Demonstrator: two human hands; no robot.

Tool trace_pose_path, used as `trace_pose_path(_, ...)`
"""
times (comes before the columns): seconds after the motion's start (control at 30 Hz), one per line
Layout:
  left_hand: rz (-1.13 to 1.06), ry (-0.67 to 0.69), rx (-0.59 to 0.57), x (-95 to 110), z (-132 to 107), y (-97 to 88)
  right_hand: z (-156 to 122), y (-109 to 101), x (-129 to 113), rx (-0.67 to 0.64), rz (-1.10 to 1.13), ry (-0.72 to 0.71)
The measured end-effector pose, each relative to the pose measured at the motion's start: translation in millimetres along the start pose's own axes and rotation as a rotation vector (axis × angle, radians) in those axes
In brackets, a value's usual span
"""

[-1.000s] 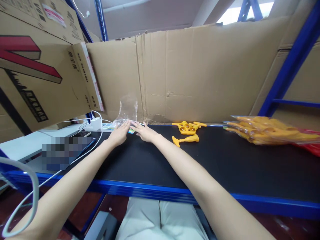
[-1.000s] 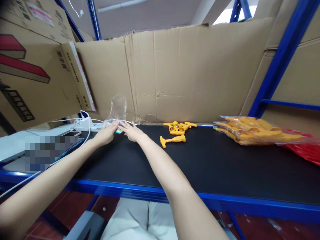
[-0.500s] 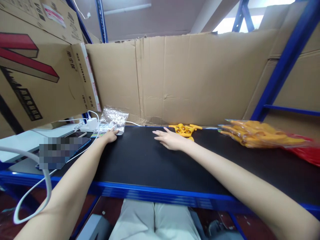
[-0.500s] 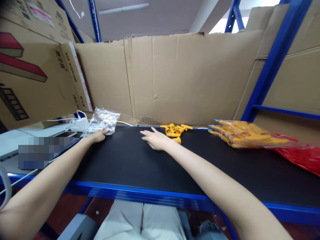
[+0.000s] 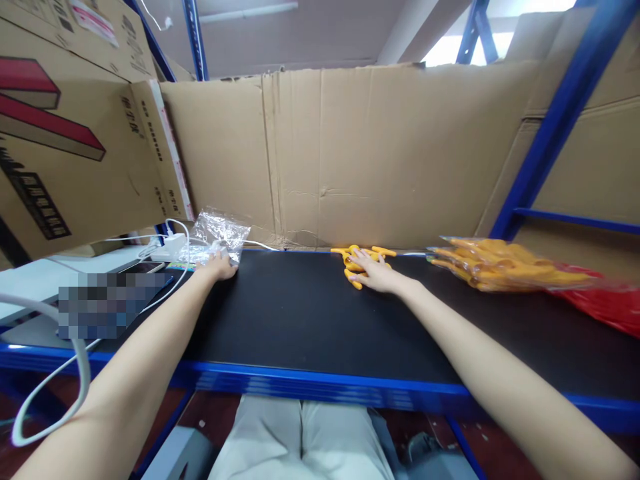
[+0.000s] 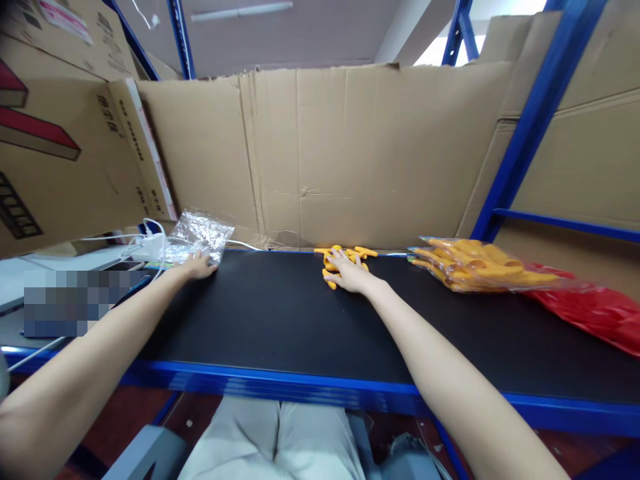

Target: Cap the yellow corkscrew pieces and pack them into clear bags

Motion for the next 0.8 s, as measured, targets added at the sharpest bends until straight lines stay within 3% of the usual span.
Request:
trace_pose_path(0.1,0.018,-0.03,-0.049,13.4,-8.2,-5.1,7.2,13.3,8.9,0.073,0.006,0.076)
trace_pose_path(0.2,0.001,-0.023,0.0,34.1,-16.8,-13.4,12.1,21.2,13.8,0.119,0.012,0.147)
trace_pose_path(0.37,0.009,0.135,-0.018,88.2,-31.7,-22.3,17.1,25.5,13.9,0.112,0.003,0.185)
trace_pose_path(0.47,0.019,0.223,-0.104,117.5,-40.9,-20.6,20.3,19.2,17.4,0.159,0.123,0.174)
trace_pose_path(0.57,-0.027,0.243,-0.25,129.2,-48.6,-7.9,15.5,-8.4,37.0,0.431,0.499,0.188)
trace_pose_path(0.7,-0.134,0.196,-0.142,117.6,-50.6,2.8,-22.1,-45.0,97.2,0.999,1.276,0.424)
trace_pose_path(0.8,-0.13,0.132,-0.107,102.9,-48.5,6.8,-52.8,-44.1,133.5,1.153,1.701,0.622)
Point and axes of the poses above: each hand's wrist, its own z-axis towards the middle knuckle, its own y-axis out of the palm, x = y × z, the point moved 4 cm from there along z, towards the middle knuckle, and after that the axes turned 3 degrees about -y, right-handed, at the moved point
